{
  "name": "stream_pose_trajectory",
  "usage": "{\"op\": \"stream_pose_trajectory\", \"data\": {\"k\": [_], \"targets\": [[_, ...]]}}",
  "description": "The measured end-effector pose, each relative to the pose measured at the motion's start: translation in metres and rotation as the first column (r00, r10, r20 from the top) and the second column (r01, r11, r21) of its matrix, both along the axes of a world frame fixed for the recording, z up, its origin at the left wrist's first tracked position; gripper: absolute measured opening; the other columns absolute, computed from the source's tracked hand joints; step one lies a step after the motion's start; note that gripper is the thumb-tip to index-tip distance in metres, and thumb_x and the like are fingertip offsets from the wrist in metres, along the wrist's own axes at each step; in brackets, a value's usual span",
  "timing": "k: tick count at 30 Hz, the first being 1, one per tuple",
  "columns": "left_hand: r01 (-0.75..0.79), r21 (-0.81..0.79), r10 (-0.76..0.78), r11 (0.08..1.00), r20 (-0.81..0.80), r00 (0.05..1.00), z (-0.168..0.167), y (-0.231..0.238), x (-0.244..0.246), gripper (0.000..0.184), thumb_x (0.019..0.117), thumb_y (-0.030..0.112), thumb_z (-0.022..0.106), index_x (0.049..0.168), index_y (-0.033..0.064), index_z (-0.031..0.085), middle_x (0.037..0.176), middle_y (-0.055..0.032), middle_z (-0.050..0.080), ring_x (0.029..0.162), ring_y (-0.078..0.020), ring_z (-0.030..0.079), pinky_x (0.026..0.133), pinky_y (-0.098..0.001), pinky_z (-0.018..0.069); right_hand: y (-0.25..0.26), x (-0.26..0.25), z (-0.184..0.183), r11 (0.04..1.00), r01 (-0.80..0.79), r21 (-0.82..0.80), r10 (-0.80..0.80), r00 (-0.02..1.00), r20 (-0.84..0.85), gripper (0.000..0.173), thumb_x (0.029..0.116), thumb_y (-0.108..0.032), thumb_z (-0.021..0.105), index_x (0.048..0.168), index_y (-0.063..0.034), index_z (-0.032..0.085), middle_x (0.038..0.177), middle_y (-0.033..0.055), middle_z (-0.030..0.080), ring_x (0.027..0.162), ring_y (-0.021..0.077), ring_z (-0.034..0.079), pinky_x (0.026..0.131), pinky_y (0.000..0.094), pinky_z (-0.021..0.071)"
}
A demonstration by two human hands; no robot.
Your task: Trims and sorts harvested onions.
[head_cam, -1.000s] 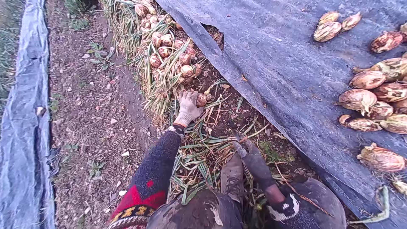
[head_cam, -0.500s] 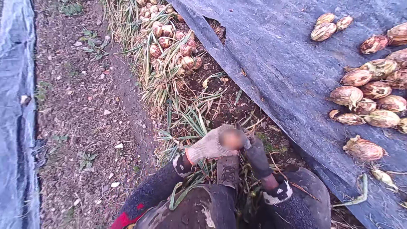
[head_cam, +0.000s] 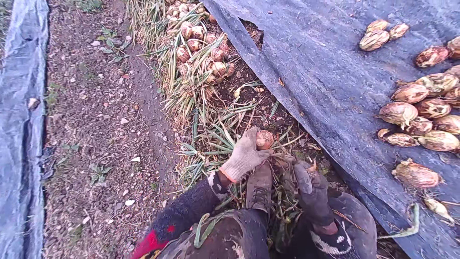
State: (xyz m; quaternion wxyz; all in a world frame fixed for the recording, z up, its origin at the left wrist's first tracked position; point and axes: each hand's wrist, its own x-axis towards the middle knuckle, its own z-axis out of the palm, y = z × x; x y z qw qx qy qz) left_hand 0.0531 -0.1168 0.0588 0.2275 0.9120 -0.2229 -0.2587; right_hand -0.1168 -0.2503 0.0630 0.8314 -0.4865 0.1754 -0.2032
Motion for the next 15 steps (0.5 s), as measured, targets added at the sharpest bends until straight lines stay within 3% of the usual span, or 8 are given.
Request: {"op": "stream_pose_trajectory", "data": {"k": [3,5,7,8,10,11,13,15], "targets": [[-0.353,-0.004,0.342,0.936,-0.236,0.910,-0.025,0.032,0.061,0.083,0.0742,0.048,0.086,0.141,0.0101,0.055,0.115,-0.0094,0.071,0.097,-0.0200,0.071,0.085,-0.0438,0.0608,0.012,0.001,0.012,0.996,0.063,-0.058,-0.064,0.998,-0.012,0.046,0.1037,-0.042,0.057,0.135,-0.0087,0.063,0.082,0.0027,0.070,0.061,0.0082,0.062,0.056,0.0273,0.0564],[-0.531,-0.230,0.366,0.816,-0.506,0.781,-0.016,0.037,0.072,0.074,0.0806,0.015,0.085,0.146,0.0064,0.050,0.113,-0.0170,0.070,0.081,-0.0270,0.072,0.069,-0.0428,0.0640,0.011,0.007,-0.024,0.942,-0.148,-0.303,0.035,0.937,-0.347,0.079,0.0976,-0.067,0.050,0.155,-0.0127,0.044,0.131,0.0065,0.066,0.101,0.0128,0.068,0.087,0.0363,0.0595],[-0.435,-0.282,0.295,0.855,-0.425,0.856,0.003,0.022,0.062,0.064,0.0839,0.014,0.081,0.142,0.0070,0.056,0.114,-0.0123,0.073,0.085,-0.0226,0.074,0.074,-0.0403,0.0658,0.014,0.015,-0.052,0.893,-0.359,-0.271,0.184,0.842,-0.508,0.075,0.0998,-0.070,0.036,0.156,-0.0217,0.044,0.149,0.0087,0.056,0.132,0.0181,0.057,0.111,0.0473,0.0479],[-0.283,-0.212,0.226,0.935,-0.256,0.940,0.012,0.014,0.051,0.054,0.0859,0.026,0.080,0.135,0.0111,0.064,0.113,-0.0038,0.074,0.091,-0.0137,0.073,0.081,-0.0362,0.0639,0.017,0.017,-0.052,0.918,-0.377,-0.121,0.274,0.826,-0.493,0.072,0.1022,-0.066,0.035,0.154,-0.0181,0.046,0.148,0.0070,0.056,0.134,0.0132,0.054,0.114,0.0409,0.0450],[0.037,-0.038,-0.036,0.999,0.025,0.999,0.024,0.003,0.021,0.031,0.0936,0.043,0.069,0.111,0.0178,0.075,0.102,0.0049,0.075,0.091,-0.0071,0.070,0.086,-0.0370,0.0595,0.028,0.022,-0.050,0.928,-0.248,0.278,0.348,0.846,-0.404,0.074,0.0989,-0.072,0.035,0.136,-0.0131,0.058,0.105,0.0036,0.070,0.086,0.0079,0.066,0.075,0.0294,0.0586],[0.203,0.064,-0.209,0.977,0.093,0.974,0.030,-0.002,0.004,0.029,0.0975,0.047,0.062,0.102,0.0216,0.076,0.100,0.0071,0.075,0.094,-0.0070,0.070,0.091,-0.0396,0.0560,0.032,0.027,-0.050,0.862,-0.180,0.474,0.378,0.850,-0.366,0.075,0.0961,-0.078,0.032,0.115,-0.0125,0.063,0.080,0.0047,0.064,0.061,0.0116,0.060,0.053,0.0301,0.0541],[0.448,0.170,-0.465,0.878,0.079,0.882,0.036,-0.011,-0.022,0.030,0.1032,0.043,0.051,0.105,0.0234,0.073,0.106,0.0070,0.074,0.104,-0.0093,0.068,0.104,-0.0433,0.0489,0.028,0.032,-0.049,0.677,-0.107,0.728,0.442,0.849,-0.287,0.083,0.0859,-0.090,0.028,0.102,-0.0165,0.063,0.064,0.0042,0.057,0.046,0.0145,0.053,0.041,0.0323,0.0485],[0.511,0.099,-0.517,0.854,0.043,0.855,0.035,-0.013,-0.025,0.029,0.1043,0.036,0.051,0.113,0.0204,0.073,0.115,0.0029,0.073,0.109,-0.0124,0.069,0.095,-0.0419,0.0557,0.018,0.031,-0.047,0.551,-0.056,0.832,0.428,0.875,-0.225,0.085,0.0807,-0.094,0.029,0.099,-0.0179,0.064,0.063,0.0042,0.057,0.045,0.0150,0.053,0.040,0.0332,0.0491]]}}
